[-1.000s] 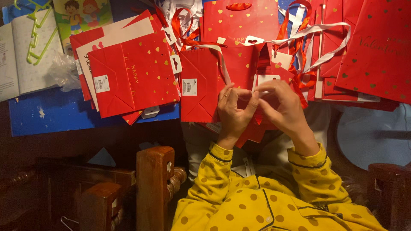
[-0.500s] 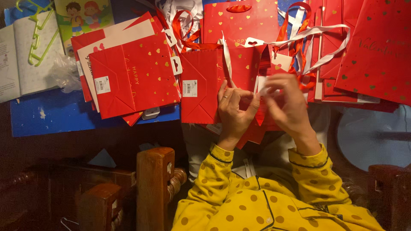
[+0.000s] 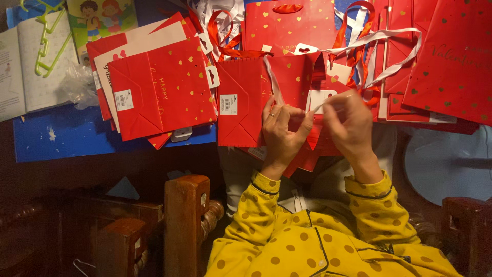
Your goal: The person assembles red Valentine's Day gift bags by threading ribbons through the handle slots and adjusting them. They handle multiple bags one at a time, pulling ribbons through and arranging them on a cluttered table.
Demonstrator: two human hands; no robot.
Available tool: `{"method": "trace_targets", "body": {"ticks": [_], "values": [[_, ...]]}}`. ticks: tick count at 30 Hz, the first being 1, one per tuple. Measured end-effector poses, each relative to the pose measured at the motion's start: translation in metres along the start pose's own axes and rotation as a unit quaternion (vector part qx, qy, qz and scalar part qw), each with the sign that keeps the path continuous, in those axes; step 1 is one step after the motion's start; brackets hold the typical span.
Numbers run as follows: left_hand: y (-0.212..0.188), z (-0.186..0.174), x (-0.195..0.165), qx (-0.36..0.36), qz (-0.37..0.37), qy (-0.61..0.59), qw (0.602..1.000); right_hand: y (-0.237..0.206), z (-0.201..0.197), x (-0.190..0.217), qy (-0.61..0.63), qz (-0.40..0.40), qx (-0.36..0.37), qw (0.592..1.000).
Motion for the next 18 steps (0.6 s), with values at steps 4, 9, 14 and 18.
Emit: {"method": "trace_targets", "body": {"ticks": [4, 9, 14, 18], "values": [[0.0, 0.001, 0.001, 0.004, -0.004, 0.002, 1.0, 0.003, -0.007, 0.013, 0.017, -0.048, 0.011, 0.999], [-0.001, 0.002, 0.001, -0.002, 0.0, 0.001, 1.0, 0.001, -0.001, 0.024, -0.078, -0.105, 0.084, 0.988], [0.0, 0.002, 0.0, 0.002, 0.0, 0.006, 1.0, 0.001, 0.002, 0.013, -0.143, -0.067, 0.081, 0.984], [0.0, 0.001, -0.001, 0.005, 0.003, 0.008, 1.0, 0.002, -0.001, 0.009, -0.025, -0.007, 0.02, 0.999]]}}
Point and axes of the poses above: each hand's wrist, its own y-axis towards the middle knuckle, its own z-axis out of the palm, x = y × z, the point moved 4 cm from there along y, towards the middle knuckle, and after that the axes turned 8 degrees about z, right-handed, at the moved point
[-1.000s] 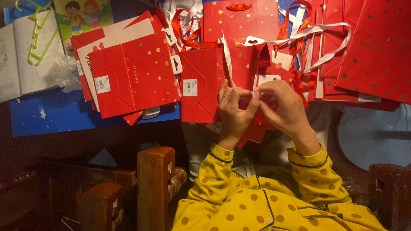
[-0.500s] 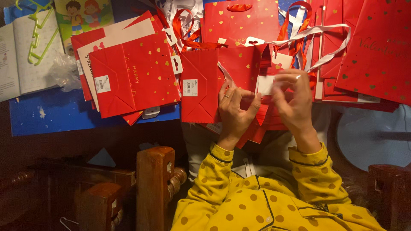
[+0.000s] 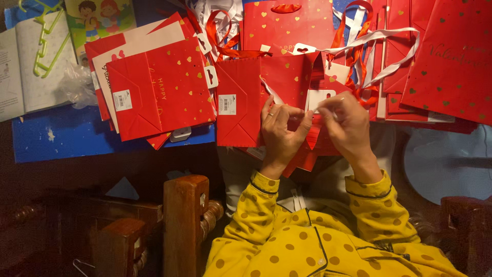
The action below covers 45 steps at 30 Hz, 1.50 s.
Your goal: The person assembles red Valentine's Day gift bags by threading ribbons through the handle slots and adjusting them. They handle multiple bags one at a time, pulling ribbons through and arranging them on a cluttered table.
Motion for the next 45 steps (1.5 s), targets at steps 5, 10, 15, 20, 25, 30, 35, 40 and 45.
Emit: {"method": "trace_targets", "body": {"ticks": [5, 10, 15, 20, 25, 30, 35, 40, 45], "values": [[-0.001, 0.001, 0.002, -0.003, 0.0, 0.001, 1.0, 0.001, 0.002, 0.005, 0.095, 0.056, 0.042, 0.993], [-0.001, 0.002, 0.003, -0.007, -0.009, -0.004, 1.0, 0.002, 0.002, 0.012, -0.103, -0.074, 0.049, 0.991], [0.0, 0.001, 0.002, 0.0, 0.0, -0.003, 1.0, -0.001, 0.003, -0.001, -0.061, -0.01, 0.03, 0.998], [0.001, 0.0, 0.0, -0.002, 0.002, 0.004, 1.0, 0.0, -0.001, 0.003, 0.094, 0.015, 0.011, 0.995], [0.001, 0.0, 0.001, -0.006, 0.007, 0.009, 1.0, 0.001, -0.001, 0.013, -0.039, -0.04, 0.057, 0.997], [0.0, 0.0, 0.002, -0.002, 0.002, 0.005, 1.0, 0.002, 0.004, 0.004, -0.108, -0.057, 0.047, 0.991], [0.002, -0.002, 0.002, -0.002, 0.016, 0.01, 1.0, 0.001, 0.005, -0.007, -0.046, 0.037, 0.032, 0.998], [0.002, -0.003, 0.002, -0.005, 0.008, 0.008, 1.0, 0.004, 0.003, 0.003, 0.089, 0.015, 0.059, 0.994], [0.002, -0.003, 0.004, -0.004, 0.005, -0.001, 1.0, -0.002, 0.003, 0.008, -0.064, -0.082, 0.072, 0.992]]}}
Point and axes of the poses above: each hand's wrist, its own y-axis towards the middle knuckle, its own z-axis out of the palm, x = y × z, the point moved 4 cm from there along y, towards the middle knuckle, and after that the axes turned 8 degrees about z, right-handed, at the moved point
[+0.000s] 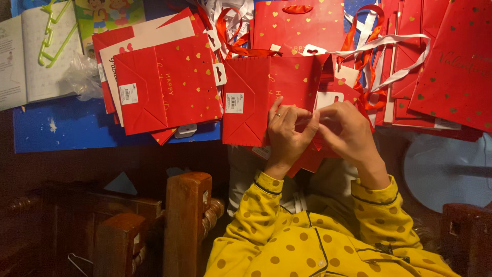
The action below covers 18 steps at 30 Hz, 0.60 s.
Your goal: The person assembles red Valentine's Day gift bags by threading ribbons through the handle slots and adjusting them. They handle multiple bags one at a time, pulling ribbons through and arranging them on a cluttered table.
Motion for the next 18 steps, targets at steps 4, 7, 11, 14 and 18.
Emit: {"method": "trace_targets", "body": {"ticks": [4, 7, 11, 14, 18], "values": [[0.002, 0.0, -0.003, 0.001, 0.012, 0.013, 1.0, -0.002, 0.005, -0.015, -0.028, 0.048, -0.021, 0.998], [0.002, 0.0, -0.004, -0.001, 0.001, 0.009, 1.0, -0.001, 0.004, -0.026, 0.067, 0.133, -0.053, 0.987], [0.002, 0.0, -0.004, 0.006, 0.002, 0.013, 1.0, -0.001, -0.002, -0.02, 0.089, 0.123, -0.049, 0.987], [0.001, 0.001, -0.004, 0.006, 0.009, 0.017, 1.0, -0.001, -0.001, -0.006, 0.066, 0.036, -0.012, 0.997], [0.001, 0.002, -0.004, 0.007, 0.006, 0.025, 1.0, 0.001, 0.0, -0.001, -0.052, 0.016, -0.04, 0.998]]}}
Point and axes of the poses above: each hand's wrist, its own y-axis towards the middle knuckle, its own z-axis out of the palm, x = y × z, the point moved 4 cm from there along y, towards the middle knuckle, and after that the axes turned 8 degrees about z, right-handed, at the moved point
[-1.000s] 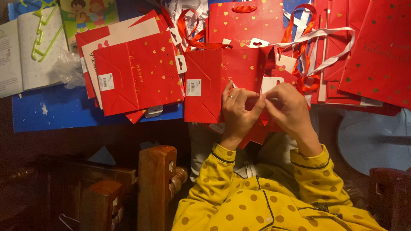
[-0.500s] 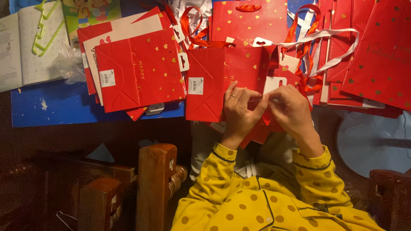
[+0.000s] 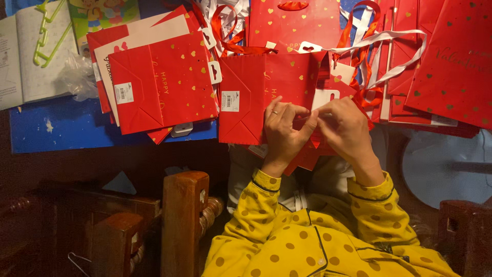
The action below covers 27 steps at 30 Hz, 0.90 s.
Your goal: The person assembles red Valentine's Day gift bags by threading ribbons through the handle slots and adjusting them. They handle multiple bags one at a time, pulling ribbons through and arranging them on a cluttered table.
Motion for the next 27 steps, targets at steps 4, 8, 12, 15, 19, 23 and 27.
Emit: {"method": "trace_targets", "body": {"ticks": [4, 8, 12, 15, 19, 23, 27], "values": [[0.001, -0.001, -0.001, 0.008, 0.008, 0.006, 1.0, -0.003, 0.002, -0.008, 0.094, 0.1, -0.001, 0.991], [0.004, -0.002, -0.003, 0.007, 0.004, -0.003, 1.0, -0.003, 0.0, -0.008, 0.078, 0.012, 0.018, 0.997], [0.009, -0.007, -0.005, 0.044, 0.003, -0.038, 0.998, -0.002, 0.004, -0.016, 0.052, 0.046, 0.01, 0.998], [0.012, -0.015, 0.0, 0.11, -0.001, -0.075, 0.991, -0.003, 0.007, -0.021, 0.062, 0.057, 0.003, 0.996], [0.012, -0.016, 0.003, 0.168, 0.019, -0.087, 0.982, -0.004, 0.008, -0.026, 0.072, 0.08, 0.008, 0.994], [0.008, -0.011, 0.007, 0.135, 0.003, -0.086, 0.987, -0.003, 0.006, -0.027, 0.093, 0.081, 0.021, 0.992], [0.004, -0.01, 0.01, 0.099, -0.008, -0.111, 0.989, -0.001, 0.005, -0.027, 0.131, 0.091, 0.043, 0.986]]}}
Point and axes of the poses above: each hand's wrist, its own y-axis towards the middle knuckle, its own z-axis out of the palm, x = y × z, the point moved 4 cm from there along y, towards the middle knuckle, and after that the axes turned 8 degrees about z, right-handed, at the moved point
